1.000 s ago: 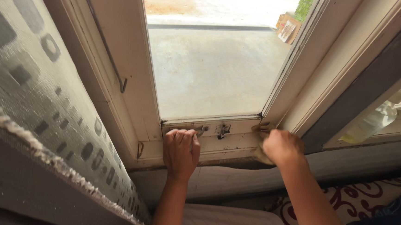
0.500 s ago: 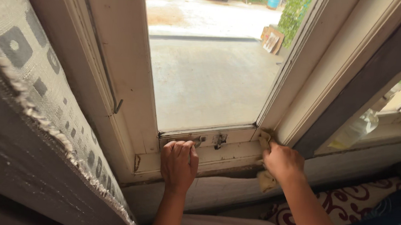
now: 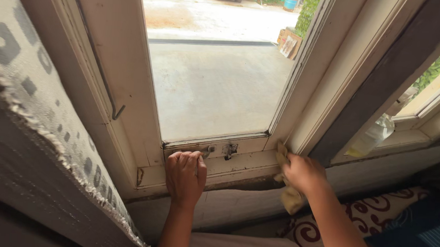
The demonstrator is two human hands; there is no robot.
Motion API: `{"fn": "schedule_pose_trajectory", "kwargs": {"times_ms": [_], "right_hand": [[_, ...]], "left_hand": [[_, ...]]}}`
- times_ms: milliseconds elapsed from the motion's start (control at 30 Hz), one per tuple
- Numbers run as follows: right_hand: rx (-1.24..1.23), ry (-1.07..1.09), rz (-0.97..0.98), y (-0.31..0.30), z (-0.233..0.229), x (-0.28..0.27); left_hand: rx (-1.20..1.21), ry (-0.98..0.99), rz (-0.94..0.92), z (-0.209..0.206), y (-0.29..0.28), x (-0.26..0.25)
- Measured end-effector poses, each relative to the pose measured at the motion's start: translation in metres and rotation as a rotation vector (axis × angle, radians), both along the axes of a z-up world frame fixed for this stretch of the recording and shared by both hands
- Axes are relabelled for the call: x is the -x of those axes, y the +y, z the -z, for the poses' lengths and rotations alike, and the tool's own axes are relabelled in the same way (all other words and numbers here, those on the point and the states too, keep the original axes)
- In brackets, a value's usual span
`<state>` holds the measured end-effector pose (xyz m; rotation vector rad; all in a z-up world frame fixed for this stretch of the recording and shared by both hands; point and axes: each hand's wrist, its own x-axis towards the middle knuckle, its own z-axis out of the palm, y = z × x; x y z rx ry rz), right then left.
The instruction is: The person wipes the window frame and glass with a cloth, moving along the edges and corners. They occasionally spray a cleaning solution onto the cloth and continue wiping the frame and glass surfaces.
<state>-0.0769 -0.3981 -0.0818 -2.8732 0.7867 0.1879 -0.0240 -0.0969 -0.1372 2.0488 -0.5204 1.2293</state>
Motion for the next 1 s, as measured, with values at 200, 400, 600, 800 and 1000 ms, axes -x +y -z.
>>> {"fn": "schedule_pose_trajectory", "kwargs": {"times_ms": [200, 400, 600, 800, 1000], "right_hand": [[-0.1, -0.071, 0.017, -0.011, -0.021, 0.043], [0.077, -0.058, 0.039, 0.026, -0.029, 0.016], [-0.007, -0.091, 0.005, 0.001, 0.007, -0.005], [0.024, -0.137, -0.021, -0.02, 0.038, 0.032], [-0.058, -0.341, 0.127, -0.011, 0.025, 0.035]], "left_hand": [[0.019, 0.004, -0.009, -0.002, -0.001, 0.002], [0.016, 0.027, -0.008, -0.001, -0.001, 0.003], [0.008, 0.012, -0.011, -0.002, 0.001, 0.003], [0.009, 0.004, -0.022, -0.005, 0.0, 0.003], [0.022, -0.006, -0.004, -0.002, -0.001, 0.0]]}}
